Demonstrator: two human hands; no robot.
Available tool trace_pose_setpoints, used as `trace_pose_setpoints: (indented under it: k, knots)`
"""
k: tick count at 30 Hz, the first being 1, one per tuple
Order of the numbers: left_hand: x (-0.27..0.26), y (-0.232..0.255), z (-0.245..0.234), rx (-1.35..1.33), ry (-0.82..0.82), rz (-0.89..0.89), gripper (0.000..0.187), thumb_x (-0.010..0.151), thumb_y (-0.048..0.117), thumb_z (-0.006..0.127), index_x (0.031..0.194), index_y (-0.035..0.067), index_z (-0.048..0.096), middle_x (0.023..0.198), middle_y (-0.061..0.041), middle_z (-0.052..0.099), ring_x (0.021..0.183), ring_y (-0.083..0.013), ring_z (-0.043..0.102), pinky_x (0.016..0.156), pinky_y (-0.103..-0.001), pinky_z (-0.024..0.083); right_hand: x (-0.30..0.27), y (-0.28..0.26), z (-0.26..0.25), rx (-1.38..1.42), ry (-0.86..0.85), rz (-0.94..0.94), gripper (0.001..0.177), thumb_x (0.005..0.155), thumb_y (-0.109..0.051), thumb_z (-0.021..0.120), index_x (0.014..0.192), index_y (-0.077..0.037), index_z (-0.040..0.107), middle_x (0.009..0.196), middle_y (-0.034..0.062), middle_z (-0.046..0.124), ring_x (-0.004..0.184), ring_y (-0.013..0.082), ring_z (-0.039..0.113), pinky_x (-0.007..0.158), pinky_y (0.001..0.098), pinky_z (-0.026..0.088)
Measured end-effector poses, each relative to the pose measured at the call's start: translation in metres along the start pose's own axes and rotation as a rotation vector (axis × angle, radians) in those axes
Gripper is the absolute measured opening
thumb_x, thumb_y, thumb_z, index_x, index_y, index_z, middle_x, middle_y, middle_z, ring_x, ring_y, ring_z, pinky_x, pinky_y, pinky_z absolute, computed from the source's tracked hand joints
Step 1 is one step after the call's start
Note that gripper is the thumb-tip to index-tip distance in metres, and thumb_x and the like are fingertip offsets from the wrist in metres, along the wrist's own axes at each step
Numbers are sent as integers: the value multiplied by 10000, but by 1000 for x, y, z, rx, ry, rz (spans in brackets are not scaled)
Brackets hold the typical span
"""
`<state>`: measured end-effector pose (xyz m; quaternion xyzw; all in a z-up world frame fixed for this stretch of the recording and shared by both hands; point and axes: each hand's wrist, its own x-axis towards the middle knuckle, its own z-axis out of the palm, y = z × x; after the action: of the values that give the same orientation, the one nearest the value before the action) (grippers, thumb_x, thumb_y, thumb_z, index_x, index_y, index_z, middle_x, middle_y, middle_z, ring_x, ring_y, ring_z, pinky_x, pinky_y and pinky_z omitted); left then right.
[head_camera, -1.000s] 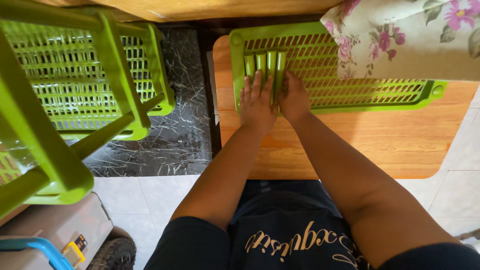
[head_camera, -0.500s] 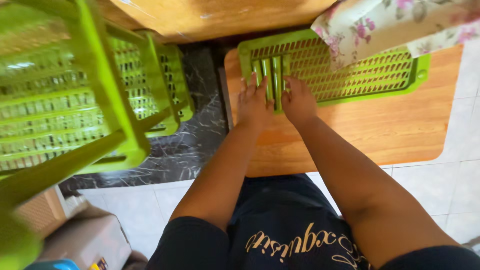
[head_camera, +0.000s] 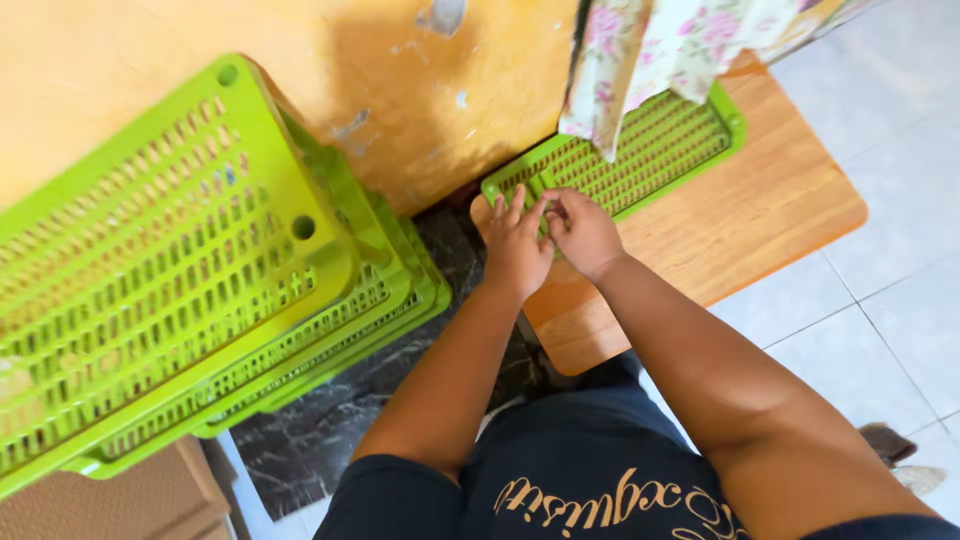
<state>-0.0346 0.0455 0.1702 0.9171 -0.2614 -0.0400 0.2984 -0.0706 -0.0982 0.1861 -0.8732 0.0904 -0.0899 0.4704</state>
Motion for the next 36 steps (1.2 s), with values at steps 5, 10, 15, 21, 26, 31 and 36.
trace_pose_setpoints:
  k: [5,10,15,21,26,31,36]
  knots:
    - [-17,45,-48,-23,29,131,654,838,178,740,1460,141,541,1620,-216,359,1496,-498,284,1201,-543,294,-30,-52,-44,-65,92,-108,317,900,-80,658,1216,-50,661,1030,162,715,960,320,699,850,417,559]
    - [-34,89,-93,24,75,213,652,887,191,702,1503,146,490,1621,-168,366,1501,-472,279,1196,-565,290,-57,-92,-78,-133,211,-318,377,921,-100,661,1286,-15,619,1159,196,701,1092,371,665,956,454,516]
    - [-78,111,-120,83,147,245,648,909,182,665,1524,155,459,1632,-94,371,1521,-444,265,1168,-607,288,-97,-125,-91,-184,217,-371,393,929,-116,652,1310,-22,629,1250,206,674,1182,399,607,1029,481,463]
    - [-139,114,-137,84,157,226,627,930,188,641,1530,183,457,1632,-92,361,1521,-435,249,1170,-631,269,-151,-154,-83,-210,173,-452,372,948,-117,646,1302,-6,621,1302,205,645,1242,406,575,1074,493,436]
    - [-181,114,-169,105,190,179,621,933,206,652,1524,186,461,1623,-91,380,1535,-407,254,1176,-637,258,-175,-184,-66,-204,147,-524,368,935,-99,654,1287,1,617,1306,196,647,1255,402,571,1085,479,439]
    - [-212,94,-232,120,275,131,638,875,213,691,1480,182,492,1593,-107,402,1506,-413,261,1177,-622,253,-172,-236,-34,-195,108,-612,360,922,-90,667,1270,-10,623,1275,182,656,1233,389,577,1070,475,447]
    - [-245,46,-287,133,426,120,621,879,182,707,1466,142,509,1569,-125,447,1499,-443,295,1171,-599,298,-164,-296,23,-134,39,-652,361,933,-85,663,1288,-30,628,1274,197,649,1214,406,569,1040,484,457]
